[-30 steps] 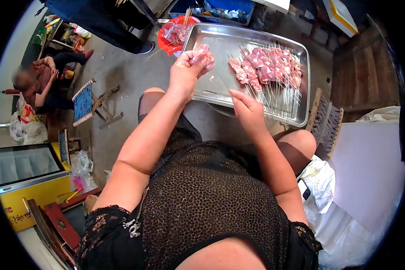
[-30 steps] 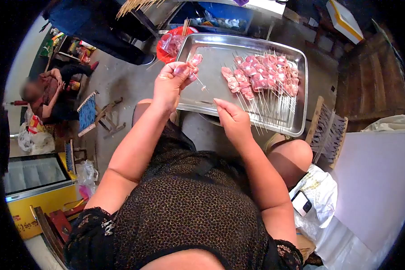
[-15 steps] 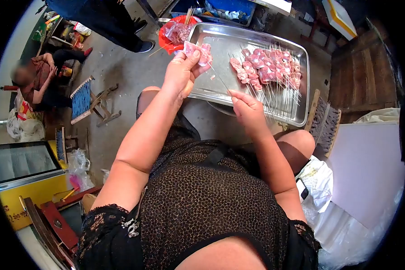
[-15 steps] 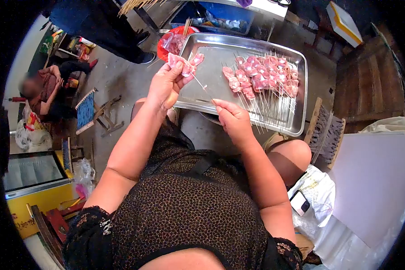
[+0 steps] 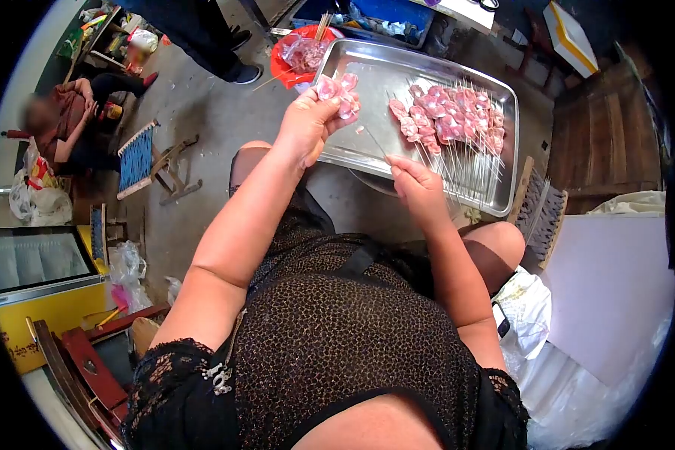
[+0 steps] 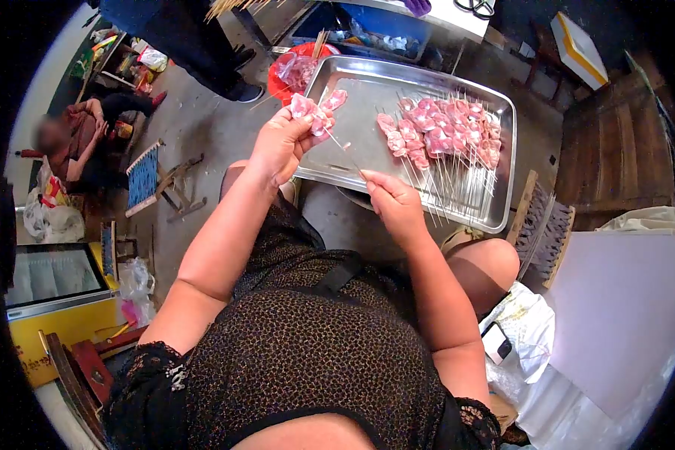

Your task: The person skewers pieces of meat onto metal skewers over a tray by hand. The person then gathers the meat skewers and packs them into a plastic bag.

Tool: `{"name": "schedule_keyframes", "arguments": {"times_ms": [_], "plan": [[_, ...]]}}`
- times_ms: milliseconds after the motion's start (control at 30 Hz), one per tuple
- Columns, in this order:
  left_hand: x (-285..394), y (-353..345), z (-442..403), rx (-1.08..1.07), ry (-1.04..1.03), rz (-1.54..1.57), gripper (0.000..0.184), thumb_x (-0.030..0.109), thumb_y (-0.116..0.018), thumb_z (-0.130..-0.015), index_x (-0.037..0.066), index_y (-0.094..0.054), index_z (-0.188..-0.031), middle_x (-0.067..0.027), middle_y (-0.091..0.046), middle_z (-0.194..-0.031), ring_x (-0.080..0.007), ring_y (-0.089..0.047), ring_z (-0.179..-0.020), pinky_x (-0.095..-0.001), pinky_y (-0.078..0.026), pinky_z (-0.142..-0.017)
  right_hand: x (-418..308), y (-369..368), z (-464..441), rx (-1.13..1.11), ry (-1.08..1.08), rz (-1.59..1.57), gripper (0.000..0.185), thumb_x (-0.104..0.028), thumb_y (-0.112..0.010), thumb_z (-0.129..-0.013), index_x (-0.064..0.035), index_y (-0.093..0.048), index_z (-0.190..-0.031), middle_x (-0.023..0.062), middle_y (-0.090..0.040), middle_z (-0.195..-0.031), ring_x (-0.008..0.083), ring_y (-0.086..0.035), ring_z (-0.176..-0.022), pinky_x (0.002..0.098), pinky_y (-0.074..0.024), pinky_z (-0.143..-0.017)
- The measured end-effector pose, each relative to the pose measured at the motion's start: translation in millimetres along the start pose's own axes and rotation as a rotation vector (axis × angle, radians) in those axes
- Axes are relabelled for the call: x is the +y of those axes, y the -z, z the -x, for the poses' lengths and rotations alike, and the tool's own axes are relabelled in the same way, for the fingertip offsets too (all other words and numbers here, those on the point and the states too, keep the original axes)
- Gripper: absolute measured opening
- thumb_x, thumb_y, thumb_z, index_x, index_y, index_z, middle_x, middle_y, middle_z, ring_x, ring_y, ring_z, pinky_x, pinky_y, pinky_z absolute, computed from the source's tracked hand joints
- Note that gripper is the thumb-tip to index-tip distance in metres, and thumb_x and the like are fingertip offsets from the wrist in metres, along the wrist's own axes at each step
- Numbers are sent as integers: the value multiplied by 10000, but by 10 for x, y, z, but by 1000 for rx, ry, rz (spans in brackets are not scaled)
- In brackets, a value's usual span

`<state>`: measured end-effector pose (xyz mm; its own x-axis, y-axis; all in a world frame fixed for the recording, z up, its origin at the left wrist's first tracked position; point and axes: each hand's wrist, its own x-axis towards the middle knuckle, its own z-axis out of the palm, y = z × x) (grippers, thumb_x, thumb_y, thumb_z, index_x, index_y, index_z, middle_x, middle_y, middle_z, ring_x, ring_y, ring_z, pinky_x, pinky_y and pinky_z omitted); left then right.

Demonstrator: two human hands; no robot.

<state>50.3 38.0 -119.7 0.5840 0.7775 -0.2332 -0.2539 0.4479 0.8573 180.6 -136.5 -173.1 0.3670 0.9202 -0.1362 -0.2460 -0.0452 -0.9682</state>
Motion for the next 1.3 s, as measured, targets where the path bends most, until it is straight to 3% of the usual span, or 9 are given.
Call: {"name": "schedule_keyframes", "arguments": {"times_ms": [400,467,700,767,900,1067,1300], "plan": [[-140,76,11,-69,-245,-239,101,19,-525,-890,15,-485,-984,-125,-617,-975,-179,-612,-886,-342,-522,-830,-10,-7,47,-5,-14,15,236,-74,-539,-880,-5,-614,-1093,-72,-469,-639,18,-382,-526,165,-294,-466],[-202,118,-22,-88,-297,-269,84,25,-526,-893,17,-495,-971,-123,-618,-981,-175,-614,-880,-339,-522,-828,38,-23,48,13,-4,9,234,-84,-546,-878,3,-620,-1082,-63,-494,-655,18,-404,-540,173,-342,-491],[-171,81,-19,-57,-303,-345,83,11,-505,-900,12,-499,-982,-115,-621,-963,-177,-617,-883,-342,-525,-822,30,-120,51,40,-48,-29,233,-106,-546,-884,-6,-623,-1080,-63,-478,-628,19,-384,-513,178,-317,-451],[-137,61,-6,-57,-283,-379,93,4,-488,-905,9,-498,-998,-116,-618,-969,-185,-618,-891,-344,-529,-814,-29,-132,71,24,-210,-181,235,-120,-545,-884,-20,-622,-1081,-65,-453,-604,23,-355,-482,185,-279,-414],[-64,58,8,-68,-242,-328,92,23,-493,-907,15,-507,-998,-119,-616,-976,-194,-625,-884,-348,-535,-804,-87,-132,93,15,-218,-198,240,-129,-543,-884,-23,-617,-1087,-68,-433,-588,24,-335,-462,189,-252,-394],[4,30,-9,39,-80,-18,137,104,-532,-902,18,-531,-1008,-124,-618,-987,-211,-637,-855,-344,-541,-792,-79,-99,76,-5,-173,-191,254,-121,-542,-883,-11,-606,-1103,-71,-443,-591,18,-351,-476,177,-269,-411],[83,8,31,5,34,19,183,105,-512,-907,-7,-529,-1050,-145,-621,-998,-226,-635,-892,-344,-534,-821,-70,-67,69,5,-110,-119,240,-85,-539,-874,-3,-612,-1087,-63,-437,-586,27,-344,-472,179,-250,-410]]}}
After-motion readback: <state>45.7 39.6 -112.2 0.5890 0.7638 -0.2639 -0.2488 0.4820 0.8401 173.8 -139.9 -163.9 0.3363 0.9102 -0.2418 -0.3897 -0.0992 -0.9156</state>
